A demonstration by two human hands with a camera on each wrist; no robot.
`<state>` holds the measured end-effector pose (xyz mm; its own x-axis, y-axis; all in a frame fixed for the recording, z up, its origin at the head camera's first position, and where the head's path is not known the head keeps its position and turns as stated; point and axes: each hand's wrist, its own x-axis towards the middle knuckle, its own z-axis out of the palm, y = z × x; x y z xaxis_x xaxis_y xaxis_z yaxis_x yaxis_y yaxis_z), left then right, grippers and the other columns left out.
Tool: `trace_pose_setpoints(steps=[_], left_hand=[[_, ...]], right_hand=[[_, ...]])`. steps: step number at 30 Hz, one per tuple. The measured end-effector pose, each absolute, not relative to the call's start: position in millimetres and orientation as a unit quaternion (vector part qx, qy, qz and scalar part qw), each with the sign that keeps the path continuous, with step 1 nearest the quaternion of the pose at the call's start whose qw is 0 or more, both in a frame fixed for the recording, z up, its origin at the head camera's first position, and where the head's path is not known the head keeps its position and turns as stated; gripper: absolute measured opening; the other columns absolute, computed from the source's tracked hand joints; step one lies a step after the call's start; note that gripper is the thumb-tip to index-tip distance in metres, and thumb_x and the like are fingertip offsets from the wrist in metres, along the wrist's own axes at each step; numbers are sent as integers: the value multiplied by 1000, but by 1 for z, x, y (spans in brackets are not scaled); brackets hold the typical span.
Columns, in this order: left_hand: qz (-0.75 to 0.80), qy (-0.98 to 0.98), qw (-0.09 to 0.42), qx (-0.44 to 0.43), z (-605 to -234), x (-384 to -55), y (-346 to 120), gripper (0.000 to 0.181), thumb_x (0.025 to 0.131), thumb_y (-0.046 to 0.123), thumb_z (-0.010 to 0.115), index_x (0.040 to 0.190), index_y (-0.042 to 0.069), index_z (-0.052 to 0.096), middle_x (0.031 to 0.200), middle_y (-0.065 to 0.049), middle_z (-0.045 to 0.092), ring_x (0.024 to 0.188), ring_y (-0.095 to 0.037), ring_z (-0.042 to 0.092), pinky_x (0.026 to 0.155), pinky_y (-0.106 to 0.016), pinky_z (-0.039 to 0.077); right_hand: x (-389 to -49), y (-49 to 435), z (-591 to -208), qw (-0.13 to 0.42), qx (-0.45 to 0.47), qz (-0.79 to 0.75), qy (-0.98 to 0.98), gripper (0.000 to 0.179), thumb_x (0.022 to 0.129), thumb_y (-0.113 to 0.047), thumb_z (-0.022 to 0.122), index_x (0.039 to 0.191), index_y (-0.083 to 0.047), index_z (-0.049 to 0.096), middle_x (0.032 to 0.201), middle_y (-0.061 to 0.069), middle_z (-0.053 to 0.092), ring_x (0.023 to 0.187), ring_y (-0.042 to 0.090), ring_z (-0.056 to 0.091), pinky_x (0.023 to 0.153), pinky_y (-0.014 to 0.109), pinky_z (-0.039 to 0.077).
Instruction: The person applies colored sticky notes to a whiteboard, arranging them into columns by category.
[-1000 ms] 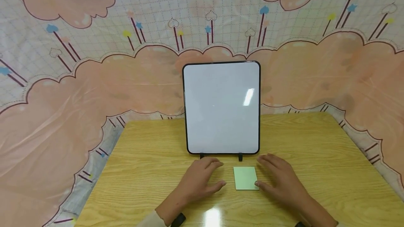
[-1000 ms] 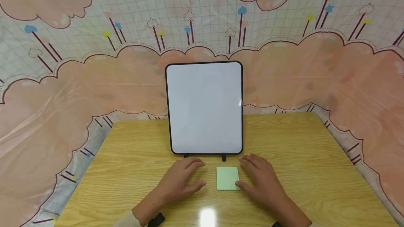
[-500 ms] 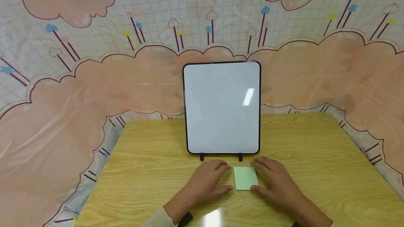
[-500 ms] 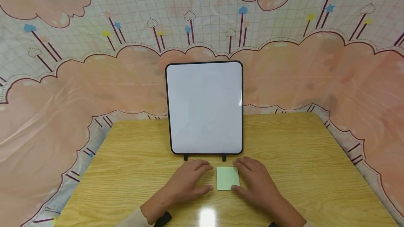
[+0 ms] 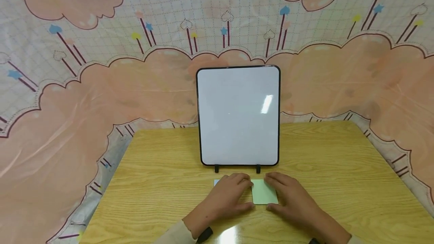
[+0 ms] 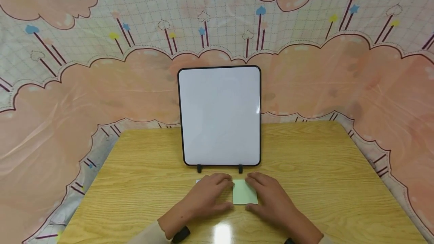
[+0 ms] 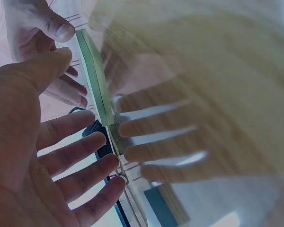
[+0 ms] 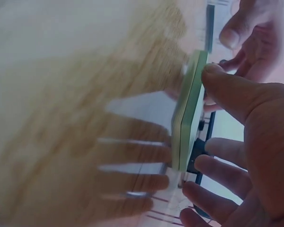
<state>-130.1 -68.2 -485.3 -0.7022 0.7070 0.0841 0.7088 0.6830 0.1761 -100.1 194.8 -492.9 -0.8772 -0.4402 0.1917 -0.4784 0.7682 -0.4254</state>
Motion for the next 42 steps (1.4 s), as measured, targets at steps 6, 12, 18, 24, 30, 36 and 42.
trace_pose_setpoints(steps=[6, 12, 18, 24, 30, 36, 42], left_hand=[[-101, -917, -7, -386, -485, -132, -65, 56, 99, 59, 69, 140, 22, 65, 149, 4, 58, 138, -17, 54, 108, -44, 51], [-101, -915, 2, -390, -484, -135, -62, 55, 96, 55, 75, 139, 21, 67, 145, 5, 60, 136, -16, 56, 110, -38, 49], [-95, -913, 13, -397, -484, -135, -58, 57, 94, 55, 77, 138, 20, 68, 142, 4, 62, 133, -17, 58, 109, -35, 50], [-90, -914, 13, -395, -485, -135, -54, 58, 93, 57, 78, 136, 21, 69, 142, 5, 62, 133, -17, 57, 109, -33, 50], [-79, -915, 21, -396, -486, -137, -52, 57, 91, 58, 79, 134, 22, 69, 139, 6, 63, 131, -16, 58, 106, -33, 51], [-77, -914, 17, -399, -486, -139, -54, 55, 94, 58, 76, 135, 22, 69, 140, 5, 63, 132, -17, 58, 107, -34, 51], [-89, -914, 2, -396, -485, -140, -56, 48, 98, 55, 72, 134, 23, 70, 143, 6, 62, 133, -16, 58, 107, -35, 51]], right_hand=[[-100, 195, -492, 18, 248, 235, -940, 71, 85, -40, 90, 145, -10, 66, 156, 3, 55, 141, 30, 54, 110, 53, 50], [-102, 195, -492, 9, 253, 224, -941, 66, 86, -41, 90, 140, -11, 69, 154, 2, 56, 141, 28, 54, 109, 51, 51], [-105, 196, -490, 24, 266, 221, -938, 62, 83, -35, 93, 135, -10, 72, 147, 2, 61, 136, 27, 58, 106, 50, 52], [-108, 198, -490, 39, 280, 223, -933, 60, 81, -36, 93, 132, -12, 74, 143, 3, 64, 130, 28, 62, 101, 51, 55], [-111, 199, -488, 26, 284, 224, -932, 58, 82, -35, 92, 132, -12, 74, 143, 5, 64, 131, 30, 61, 103, 53, 54], [-113, 199, -489, 24, 291, 224, -930, 58, 82, -35, 92, 132, -11, 74, 143, 5, 64, 131, 30, 60, 103, 52, 54], [-113, 197, -491, 33, 291, 221, -930, 57, 83, -36, 92, 132, -13, 73, 143, 6, 64, 131, 31, 61, 102, 52, 54]])
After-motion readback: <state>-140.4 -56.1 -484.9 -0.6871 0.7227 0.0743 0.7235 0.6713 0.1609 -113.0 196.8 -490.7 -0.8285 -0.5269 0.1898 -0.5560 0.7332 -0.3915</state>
